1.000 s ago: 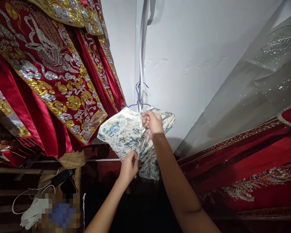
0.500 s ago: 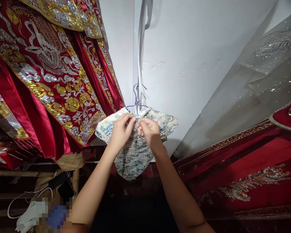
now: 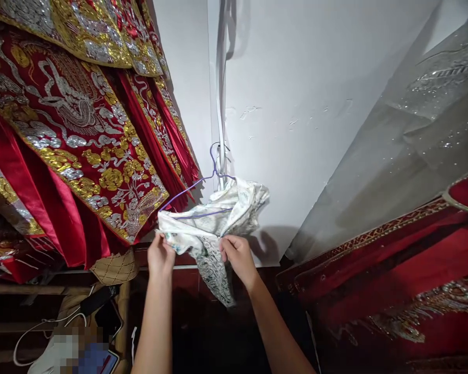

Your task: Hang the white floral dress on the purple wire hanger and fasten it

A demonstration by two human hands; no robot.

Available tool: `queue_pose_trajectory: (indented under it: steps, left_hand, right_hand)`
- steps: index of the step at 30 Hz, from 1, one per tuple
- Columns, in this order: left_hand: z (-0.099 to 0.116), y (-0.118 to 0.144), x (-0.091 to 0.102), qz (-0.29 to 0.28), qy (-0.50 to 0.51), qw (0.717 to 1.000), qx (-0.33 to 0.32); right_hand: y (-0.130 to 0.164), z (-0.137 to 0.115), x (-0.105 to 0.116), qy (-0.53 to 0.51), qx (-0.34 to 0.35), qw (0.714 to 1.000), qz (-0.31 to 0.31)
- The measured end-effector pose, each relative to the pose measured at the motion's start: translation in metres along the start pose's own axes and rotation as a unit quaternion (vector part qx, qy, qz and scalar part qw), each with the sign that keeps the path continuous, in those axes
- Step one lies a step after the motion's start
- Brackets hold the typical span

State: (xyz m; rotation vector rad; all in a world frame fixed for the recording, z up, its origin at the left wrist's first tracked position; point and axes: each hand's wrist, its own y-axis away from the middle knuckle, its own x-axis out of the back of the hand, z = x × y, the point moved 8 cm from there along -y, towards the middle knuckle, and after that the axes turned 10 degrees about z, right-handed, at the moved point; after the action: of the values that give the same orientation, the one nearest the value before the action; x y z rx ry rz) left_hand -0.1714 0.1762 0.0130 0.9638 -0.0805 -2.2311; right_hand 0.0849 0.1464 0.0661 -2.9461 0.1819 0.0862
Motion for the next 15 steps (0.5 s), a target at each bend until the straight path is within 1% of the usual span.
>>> queue_pose_trajectory:
  steps: [2,3,4,5,6,8,11,13,15]
  left_hand:
    - [-0.042,0.012,0.020,-0.013,-0.027,0.999,0.041]
    - [-0.062,0.021,0.028,-0.023,-0.063,0.996,0.065]
    - [-0.076,0.029,0.034,-0.030,-0.085,0.993,0.080]
    - [-0.084,0.037,0.036,-0.040,-0.103,0.990,0.090]
    - [-0.086,0.043,0.034,-0.052,-0.114,0.988,0.088]
    - [-0.076,0.053,0.018,-0.092,-0.116,0.988,0.054]
    - [-0.047,0.071,-0.022,-0.178,-0.119,0.977,-0.010]
    - [-0.035,0.088,-0.046,-0.232,-0.131,0.963,-0.038]
    - [-0.029,0.111,-0.065,-0.289,-0.179,0.938,-0.073]
  right_hand:
    - [0.007,0.005,0.002,-0.013,-0.022,1.000,-0.001]
    - [0.010,0.009,0.004,-0.016,-0.035,0.999,-0.004]
    - [0.012,0.014,0.006,-0.016,-0.046,0.999,-0.010]
    - [0.014,0.020,0.009,-0.013,-0.056,0.998,-0.016]
    - [0.015,0.026,0.012,-0.008,-0.064,0.998,-0.022]
    - [0.018,0.039,0.021,0.008,-0.079,0.996,-0.029]
    - [0.020,0.050,0.034,0.059,-0.081,0.995,-0.012]
    - [0.019,0.046,0.040,0.085,-0.058,0.994,0.022]
    - [0.017,0.036,0.038,0.075,-0.041,0.995,0.042]
